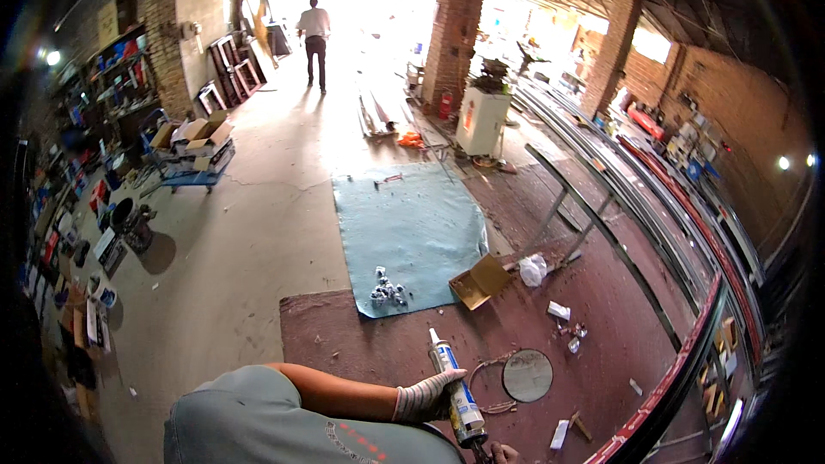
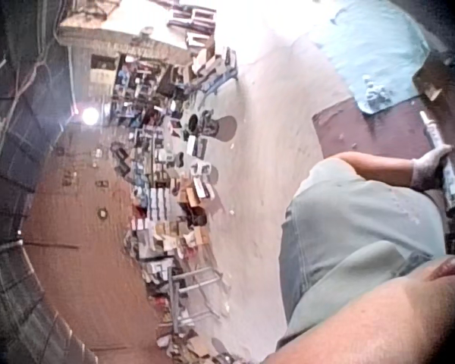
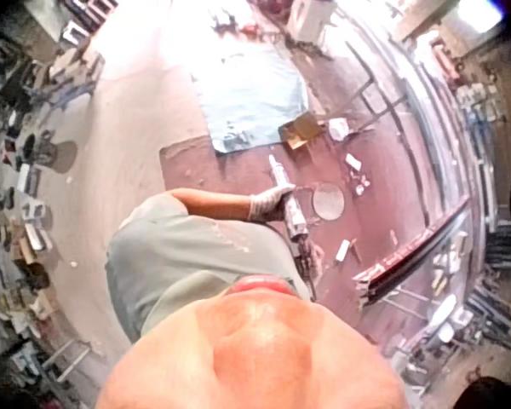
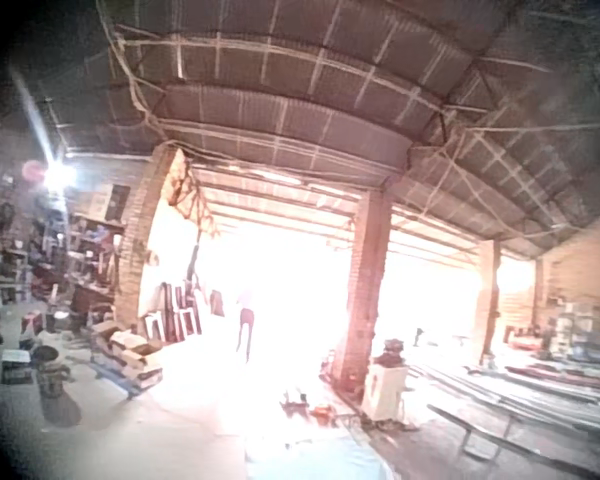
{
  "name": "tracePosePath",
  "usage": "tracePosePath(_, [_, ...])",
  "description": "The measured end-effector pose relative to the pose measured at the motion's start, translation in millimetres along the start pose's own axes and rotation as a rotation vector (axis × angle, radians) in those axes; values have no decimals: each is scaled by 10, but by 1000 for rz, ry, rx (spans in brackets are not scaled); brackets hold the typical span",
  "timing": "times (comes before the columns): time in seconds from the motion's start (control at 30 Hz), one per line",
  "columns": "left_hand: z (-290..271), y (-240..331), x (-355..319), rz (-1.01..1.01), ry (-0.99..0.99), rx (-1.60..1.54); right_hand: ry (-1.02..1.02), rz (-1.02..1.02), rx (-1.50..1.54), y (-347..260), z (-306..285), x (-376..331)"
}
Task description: The person uses a caulking gun to apply sealant along the edges of long metal profiles. They move between profiles and apply sealant to multiple sections, then set the tool down.
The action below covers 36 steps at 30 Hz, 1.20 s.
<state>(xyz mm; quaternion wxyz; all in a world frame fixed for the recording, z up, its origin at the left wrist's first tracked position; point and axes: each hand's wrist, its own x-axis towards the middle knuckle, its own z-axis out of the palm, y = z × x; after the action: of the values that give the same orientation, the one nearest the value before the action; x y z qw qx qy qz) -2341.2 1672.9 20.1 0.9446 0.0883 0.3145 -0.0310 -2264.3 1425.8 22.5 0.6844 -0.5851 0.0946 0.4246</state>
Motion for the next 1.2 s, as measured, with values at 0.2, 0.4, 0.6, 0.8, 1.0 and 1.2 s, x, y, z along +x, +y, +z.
tracePosePath(0.2, [192, -264, 183, -152, 107, 178, -64, 20, 100, 480, -864, 6])
tracePosePath(0.4, [317, -649, 562, -222, 129, 291, -71, -199, -206, 486, -922, -337])
tracePosePath(0.6, [1097, -1192, 657, -326, 59, 454, -50, -574, -754, 182, -1484, -873])
tracePosePath(0.8, [1218, -2130, 1129, -366, 129, 493, 30, -687, -581, 407, -2246, -1158])
tracePosePath(1.0, [1603, -3124, 1454, -561, 106, 673, 294, -663, -506, 823, -2900, -1496])
tracePosePath(1.2, [1777, -3770, 1742, -679, 149, 952, 693, -821, -590, 1039, -2931, -1781])
